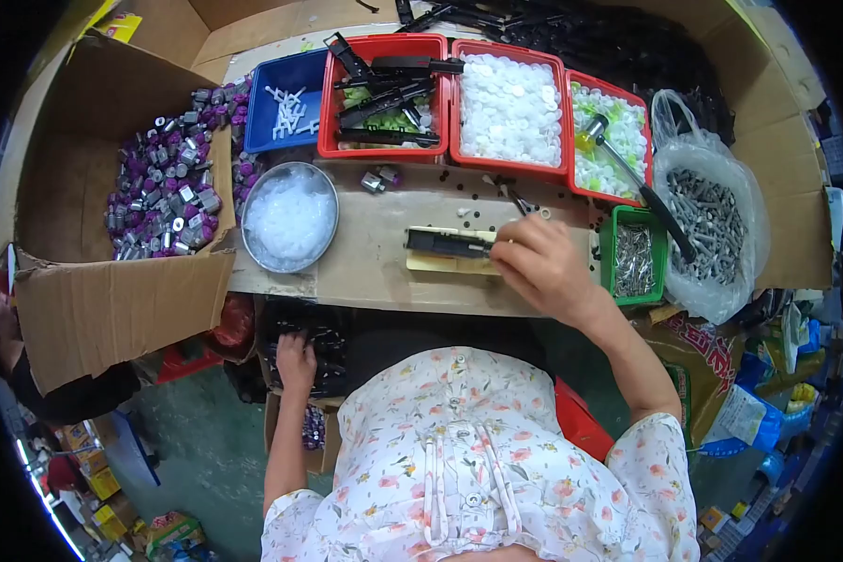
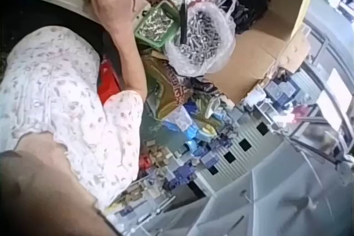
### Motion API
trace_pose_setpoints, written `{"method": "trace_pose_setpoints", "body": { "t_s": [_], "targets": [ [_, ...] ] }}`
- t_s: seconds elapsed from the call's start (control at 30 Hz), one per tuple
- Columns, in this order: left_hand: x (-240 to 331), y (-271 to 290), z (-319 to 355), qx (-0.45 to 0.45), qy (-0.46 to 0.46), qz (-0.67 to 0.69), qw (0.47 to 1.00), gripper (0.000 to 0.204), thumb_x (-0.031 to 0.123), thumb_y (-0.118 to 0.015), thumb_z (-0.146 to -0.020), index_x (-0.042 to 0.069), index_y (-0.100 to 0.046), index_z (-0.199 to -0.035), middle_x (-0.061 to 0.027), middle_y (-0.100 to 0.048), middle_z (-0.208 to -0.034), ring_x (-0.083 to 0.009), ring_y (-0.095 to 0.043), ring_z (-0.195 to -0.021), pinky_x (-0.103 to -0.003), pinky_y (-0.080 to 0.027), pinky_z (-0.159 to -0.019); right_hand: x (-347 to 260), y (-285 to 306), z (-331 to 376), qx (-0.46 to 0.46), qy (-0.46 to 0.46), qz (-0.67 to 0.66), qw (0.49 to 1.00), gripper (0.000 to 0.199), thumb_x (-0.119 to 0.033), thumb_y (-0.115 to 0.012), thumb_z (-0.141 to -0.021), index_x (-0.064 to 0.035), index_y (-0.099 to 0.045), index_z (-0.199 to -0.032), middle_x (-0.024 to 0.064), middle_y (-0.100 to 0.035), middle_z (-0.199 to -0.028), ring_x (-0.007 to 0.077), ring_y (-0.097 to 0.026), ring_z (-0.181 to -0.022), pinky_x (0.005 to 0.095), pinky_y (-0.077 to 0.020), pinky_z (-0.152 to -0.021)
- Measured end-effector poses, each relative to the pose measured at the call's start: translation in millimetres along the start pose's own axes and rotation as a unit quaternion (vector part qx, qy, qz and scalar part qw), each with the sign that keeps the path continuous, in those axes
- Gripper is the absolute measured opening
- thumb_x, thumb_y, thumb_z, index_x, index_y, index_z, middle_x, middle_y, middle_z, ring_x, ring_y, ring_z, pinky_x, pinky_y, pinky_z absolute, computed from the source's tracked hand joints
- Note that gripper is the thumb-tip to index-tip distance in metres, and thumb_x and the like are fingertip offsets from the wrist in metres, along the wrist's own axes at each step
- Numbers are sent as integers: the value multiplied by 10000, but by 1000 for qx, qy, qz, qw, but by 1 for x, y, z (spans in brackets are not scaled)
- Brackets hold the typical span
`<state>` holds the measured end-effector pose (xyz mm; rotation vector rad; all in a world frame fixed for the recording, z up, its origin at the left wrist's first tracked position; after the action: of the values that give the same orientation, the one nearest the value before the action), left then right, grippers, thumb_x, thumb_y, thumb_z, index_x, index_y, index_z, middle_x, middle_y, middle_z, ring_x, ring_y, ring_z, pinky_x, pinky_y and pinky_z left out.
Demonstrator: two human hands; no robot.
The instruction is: Assembling small hardware and electrical components manually at a factory workbench.
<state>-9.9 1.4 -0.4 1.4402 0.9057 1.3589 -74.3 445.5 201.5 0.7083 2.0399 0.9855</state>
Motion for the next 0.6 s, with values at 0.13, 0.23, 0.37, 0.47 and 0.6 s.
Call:
{"method": "trace_pose_setpoints", "body": {
  "t_s": [0.13, 0.23, 0.37, 0.47, 0.6],
  "targets": [
    [86, 71, -24, 110, -127, 97, 981, 191, -49, -693, -770, 5, -693, -953, -123, -622, -783, -302, -589, -778, -384, -487, -714, 0, -5, 10, -45, -8, -16, 999, 160, -71, -723, -780, -78, -634, -913, 49, -605, -937, 237, -602, -862, 370, -433, -702],
    [139, 111, -50, 176, -208, 133, 953, 229, -88, -713, -733, -7, -694, -946, -120, -628, -802, -301, -586, -781, -372, -484, -692, 0, -8, 8, -56, -3, 2, 998, 159, -73, -719, -781, -79, -634, -915, 44, -602, -928, 228, -600, -861, 361, -419, -693],
    [181, 131, -92, 206, -298, 109, 926, 284, -82, -699, -692, -3, -697, -965, -114, -633, -900, -320, -594, -857, -401, -495, -740, 3, -2, 13, -79, -18, 44, 996, 161, -72, -707, -783, -84, -634, -927, 41, -596, -932, 219, -596, -871, 357, -403, -697],
    [202, 132, -129, 191, -309, 83, 928, 331, -75, -674, -671, -20, -672, -998, -136, -624, -1007, -329, -584, -961, -414, -488, -812, 0, 2, 11, -114, -17, 55, 992, 182, -65, -698, -778, -86, -634, -947, 39, -593, -950, 217, -589, -897, 368, -402, -724],
    [225, 131, -167, 185, -315, -17, 931, 326, -30, -623, -703, -35, -646, -1028, -150, -621, -1081, -321, -549, -1097, -412, -463, -888, 1, 2, 4, -139, -11, 77, 987, 240, -55, -698, -742, -84, -631, -970, 40, -582, -971, 215, -574, -931, 372, -399, -752]
  ]
}}
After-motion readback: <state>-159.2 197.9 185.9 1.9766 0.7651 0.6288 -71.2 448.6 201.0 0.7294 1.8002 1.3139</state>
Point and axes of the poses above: each hand's wrist, its own z-axis away from the middle knuckle, its own y-axis out of the back of the hand, x = y × z, the point moved 1 cm from there along -z, towards the middle knuckle
